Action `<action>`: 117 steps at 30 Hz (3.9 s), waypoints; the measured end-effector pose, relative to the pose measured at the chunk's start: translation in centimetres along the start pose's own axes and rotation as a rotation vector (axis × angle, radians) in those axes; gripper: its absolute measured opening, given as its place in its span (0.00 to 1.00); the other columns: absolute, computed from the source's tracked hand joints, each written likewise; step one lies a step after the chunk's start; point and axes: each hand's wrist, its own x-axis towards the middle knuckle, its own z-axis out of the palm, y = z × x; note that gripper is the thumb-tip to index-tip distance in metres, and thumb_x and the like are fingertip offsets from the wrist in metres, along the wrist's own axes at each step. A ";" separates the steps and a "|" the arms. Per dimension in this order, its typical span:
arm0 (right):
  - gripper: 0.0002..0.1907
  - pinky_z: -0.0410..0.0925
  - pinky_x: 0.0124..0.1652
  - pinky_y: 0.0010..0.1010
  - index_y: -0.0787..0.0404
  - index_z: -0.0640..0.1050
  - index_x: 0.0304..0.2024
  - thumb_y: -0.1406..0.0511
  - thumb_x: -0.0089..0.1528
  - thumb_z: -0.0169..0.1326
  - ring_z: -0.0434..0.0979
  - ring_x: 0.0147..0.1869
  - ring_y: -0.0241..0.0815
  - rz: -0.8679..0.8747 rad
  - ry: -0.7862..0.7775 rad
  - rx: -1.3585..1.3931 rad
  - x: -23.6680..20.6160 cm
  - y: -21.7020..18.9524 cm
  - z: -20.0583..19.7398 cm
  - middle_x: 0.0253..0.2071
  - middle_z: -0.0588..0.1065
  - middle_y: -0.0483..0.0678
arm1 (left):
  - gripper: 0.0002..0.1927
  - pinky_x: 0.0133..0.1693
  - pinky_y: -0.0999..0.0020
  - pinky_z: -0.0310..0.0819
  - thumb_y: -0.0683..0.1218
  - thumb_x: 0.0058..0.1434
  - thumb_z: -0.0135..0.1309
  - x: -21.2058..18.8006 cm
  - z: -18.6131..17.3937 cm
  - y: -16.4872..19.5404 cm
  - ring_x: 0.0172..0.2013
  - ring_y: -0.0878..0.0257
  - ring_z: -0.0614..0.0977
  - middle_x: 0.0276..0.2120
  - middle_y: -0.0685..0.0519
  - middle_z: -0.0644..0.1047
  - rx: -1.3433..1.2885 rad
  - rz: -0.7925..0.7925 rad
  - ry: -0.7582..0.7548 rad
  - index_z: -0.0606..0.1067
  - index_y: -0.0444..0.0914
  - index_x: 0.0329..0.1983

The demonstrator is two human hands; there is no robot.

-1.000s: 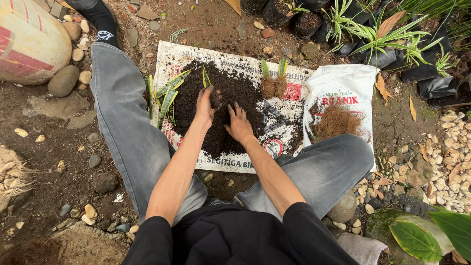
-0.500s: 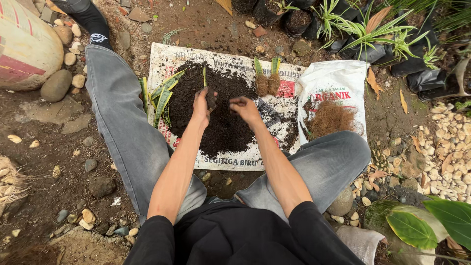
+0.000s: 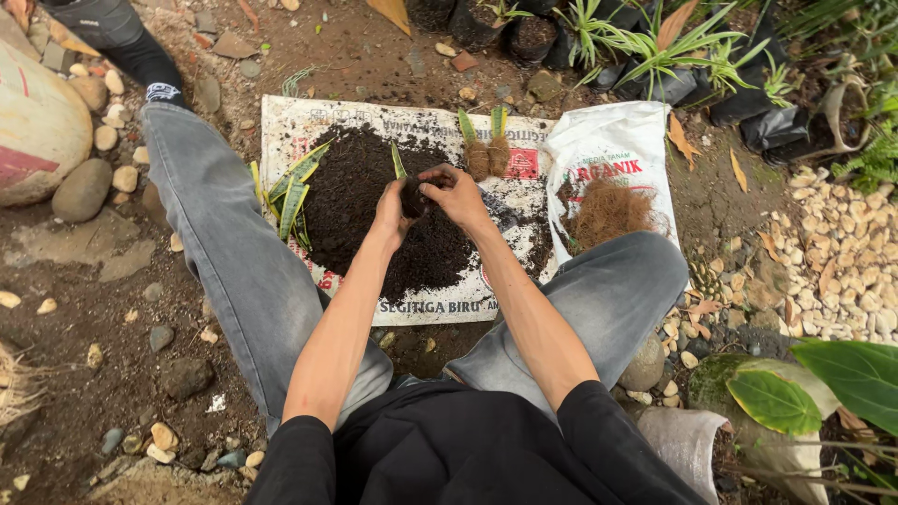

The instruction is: The person sits on the ground with a pile of potting soil on a mat and pots snake plant cuttings by hand. They press soil around each plant's roots, shape soil balls with both hands, and set finished plants aside among nearby potted plants.

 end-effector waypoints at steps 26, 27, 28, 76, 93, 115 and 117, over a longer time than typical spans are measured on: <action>0.15 0.74 0.49 0.36 0.64 0.82 0.45 0.61 0.60 0.63 0.84 0.46 0.45 -0.119 0.256 -0.421 -1.5 -1.3 -0.7 0.42 0.83 0.52 | 0.26 0.46 0.56 0.81 0.67 0.70 0.36 -1.0 2.2 -0.5 0.43 0.62 0.81 0.41 0.53 0.77 0.078 -0.067 -0.072 0.68 0.44 0.54; 0.15 0.74 0.49 0.36 0.64 0.82 0.45 0.61 0.60 0.63 0.84 0.46 0.45 -0.153 0.262 -0.417 -1.5 -1.3 -0.5 0.42 0.83 0.52 | 0.26 0.47 0.56 0.81 0.67 0.70 0.36 -1.1 2.1 -0.5 0.43 0.62 0.80 0.41 0.53 0.76 0.072 -0.063 -0.068 0.67 0.44 0.54; 0.16 0.74 0.48 0.36 0.65 0.81 0.44 0.61 0.60 0.63 0.84 0.45 0.46 -0.150 0.264 -0.426 -1.4 -1.3 -0.4 0.42 0.82 0.53 | 0.26 0.47 0.56 0.80 0.67 0.70 0.36 -1.1 2.0 -0.5 0.43 0.62 0.80 0.41 0.53 0.77 0.074 -0.068 -0.061 0.68 0.44 0.54; 0.27 0.67 0.55 0.39 0.62 0.72 0.63 0.51 0.69 0.43 0.76 0.59 0.43 0.185 0.185 0.155 1.2 2.4 0.4 0.59 0.76 0.50 | 0.25 0.39 0.61 0.80 0.66 0.69 0.56 0.7 -0.2 0.0 0.33 0.61 0.80 0.32 0.54 0.76 -0.168 0.109 -0.086 0.72 0.40 0.46; 0.41 0.76 0.52 0.37 0.76 0.73 0.64 0.46 0.65 0.57 0.79 0.56 0.51 0.256 0.062 0.513 0.7 4.5 1.7 0.60 0.75 0.66 | 0.43 0.70 0.37 0.23 0.71 0.72 0.20 0.6 3.7 -5.8 0.76 0.38 0.31 0.78 0.37 0.34 0.987 0.538 0.150 0.44 0.40 0.80; 0.13 0.72 0.37 0.35 0.68 0.75 0.45 0.64 0.71 0.63 0.74 0.36 0.43 0.291 0.220 0.750 2.5 4.6 -0.6 0.36 0.73 0.50 | 0.34 0.72 0.47 0.48 0.57 0.72 0.48 -3.7 3.1 -1.7 0.75 0.45 0.57 0.75 0.44 0.58 1.182 0.944 0.018 0.56 0.39 0.76; 0.13 0.76 0.43 0.34 0.66 0.77 0.45 0.61 0.67 0.57 0.79 0.40 0.44 0.347 0.163 0.866 2.6 4.4 -0.8 0.39 0.77 0.51 | 0.34 0.72 0.47 0.49 0.57 0.71 0.48 -3.5 2.9 -1.6 0.75 0.45 0.57 0.75 0.44 0.59 1.172 0.925 0.041 0.57 0.39 0.76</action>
